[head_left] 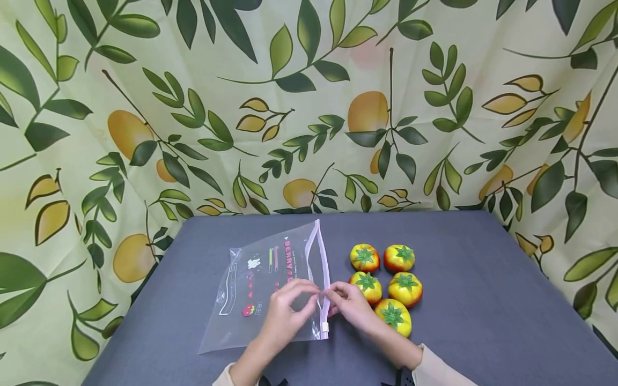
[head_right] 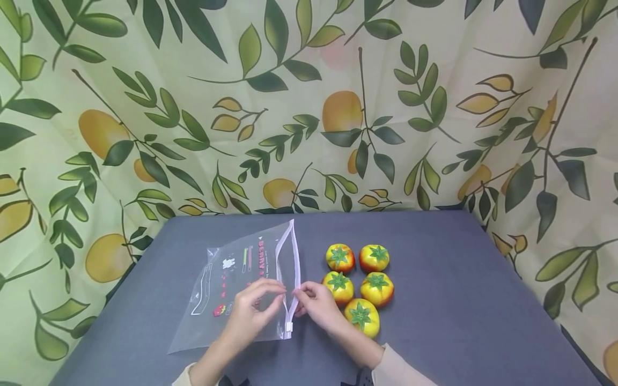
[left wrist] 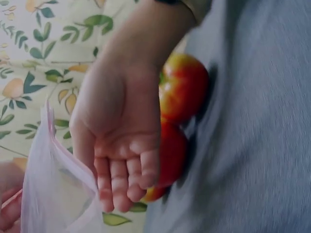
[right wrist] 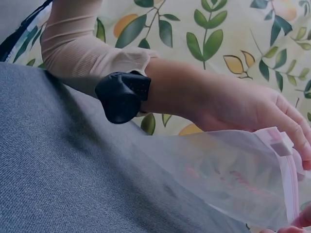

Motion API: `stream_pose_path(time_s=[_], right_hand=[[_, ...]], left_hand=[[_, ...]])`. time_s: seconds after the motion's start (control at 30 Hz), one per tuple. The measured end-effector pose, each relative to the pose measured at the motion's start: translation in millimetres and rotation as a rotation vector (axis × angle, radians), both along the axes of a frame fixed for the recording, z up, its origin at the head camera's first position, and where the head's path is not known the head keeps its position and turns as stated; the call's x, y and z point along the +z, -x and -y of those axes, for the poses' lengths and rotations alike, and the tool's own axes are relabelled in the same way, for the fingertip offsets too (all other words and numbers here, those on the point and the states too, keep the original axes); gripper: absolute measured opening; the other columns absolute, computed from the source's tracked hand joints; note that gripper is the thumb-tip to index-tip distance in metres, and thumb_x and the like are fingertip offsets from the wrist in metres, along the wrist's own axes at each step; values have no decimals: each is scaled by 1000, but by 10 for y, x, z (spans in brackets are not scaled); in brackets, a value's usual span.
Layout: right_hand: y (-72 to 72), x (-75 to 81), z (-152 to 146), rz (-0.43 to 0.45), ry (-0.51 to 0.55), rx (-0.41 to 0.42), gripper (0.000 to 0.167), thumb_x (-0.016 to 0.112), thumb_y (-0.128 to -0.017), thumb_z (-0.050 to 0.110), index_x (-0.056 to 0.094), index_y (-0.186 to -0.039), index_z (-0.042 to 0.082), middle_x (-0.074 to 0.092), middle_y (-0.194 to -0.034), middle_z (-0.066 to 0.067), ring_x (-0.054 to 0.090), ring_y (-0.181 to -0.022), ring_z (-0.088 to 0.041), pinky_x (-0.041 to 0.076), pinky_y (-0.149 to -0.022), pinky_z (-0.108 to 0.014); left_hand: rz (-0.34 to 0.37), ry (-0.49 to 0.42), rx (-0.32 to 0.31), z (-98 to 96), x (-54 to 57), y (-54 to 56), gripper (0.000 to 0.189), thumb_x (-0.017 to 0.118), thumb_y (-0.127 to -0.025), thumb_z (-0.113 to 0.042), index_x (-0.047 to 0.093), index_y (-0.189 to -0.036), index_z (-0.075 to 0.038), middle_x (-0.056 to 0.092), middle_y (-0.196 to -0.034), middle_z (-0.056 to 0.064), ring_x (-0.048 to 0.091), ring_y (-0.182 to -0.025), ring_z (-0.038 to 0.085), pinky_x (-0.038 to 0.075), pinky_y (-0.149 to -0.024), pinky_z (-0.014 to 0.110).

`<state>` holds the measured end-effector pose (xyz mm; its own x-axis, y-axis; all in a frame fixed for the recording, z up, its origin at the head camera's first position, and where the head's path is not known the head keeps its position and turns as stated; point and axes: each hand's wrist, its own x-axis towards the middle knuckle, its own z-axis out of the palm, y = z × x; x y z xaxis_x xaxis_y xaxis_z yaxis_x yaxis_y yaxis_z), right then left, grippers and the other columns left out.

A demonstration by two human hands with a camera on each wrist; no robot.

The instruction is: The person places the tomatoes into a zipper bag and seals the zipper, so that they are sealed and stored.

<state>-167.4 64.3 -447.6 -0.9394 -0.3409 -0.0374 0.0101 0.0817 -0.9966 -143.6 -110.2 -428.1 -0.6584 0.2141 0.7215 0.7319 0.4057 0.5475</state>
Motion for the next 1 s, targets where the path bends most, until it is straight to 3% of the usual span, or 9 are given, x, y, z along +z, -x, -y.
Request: stream_pose_path(time_s=[0.17, 0.33, 0.5, 0.6, 0.73, 1.0], right_hand=[[-17, -8, 4, -11, 6, 10, 29, 54, -95, 10, 56, -98, -19, 65, -72, -10, 59, -55, -6, 56, -58, -22], [-29, -12, 12, -17, 0, 0, 28, 54, -95, 10, 55, -95, -18, 63, -67, -11, 56, -52, -6, 54, -54, -22], [-32, -13, 17, -19, -18, -8, 26, 54, -96, 9, 56, -95, -17, 61, -67, -28, 54, -50, -6, 52, -51, -21], [-30, -5, 19, -18, -19, -16, 27, 53, -96, 9, 56, -94, -18, 59, -69, -35, 53, -49, -6, 50, -50, -21], [-22, 10, 16, -23, -28, -38, 25, 54, -95, 7, 56, -92, -18, 59, -67, -33, 52, -48, -6, 48, -48, -20], [-18, 48, -5, -27, -72, -81, 28, 56, -95, 10, 52, -82, -14, 61, -61, -13, 48, -45, -5, 41, -43, -17]], left_hand=[[187, -222, -20, -28, -9, -16, 9, 71, -79, 6, 69, -85, -1, 70, -82, 14, 67, -80, 13, 55, -79, 17], [393, -383, -58, -41, 18, -43, 11, 69, -76, 11, 62, -85, 9, 62, -81, 21, 63, -78, 1, 56, -75, 17], [709, -558, -62, -41, 98, -51, 34, 66, -76, 13, 49, -105, 17, 58, -87, 3, 60, -76, -1, 53, -72, 12], [835, -610, -53, -33, 143, -44, 44, 63, -78, 11, 46, -117, 16, 57, -89, -4, 60, -76, 0, 52, -72, 11], [879, -610, -53, -16, 185, -39, 42, 61, -81, 8, 48, -119, 17, 58, -88, -4, 60, -77, 0, 52, -74, 11], [893, -570, -93, 47, 251, -19, 23, 52, -91, 0, 50, -107, 16, 59, -78, -9, 58, -70, 0, 50, -67, 15]])
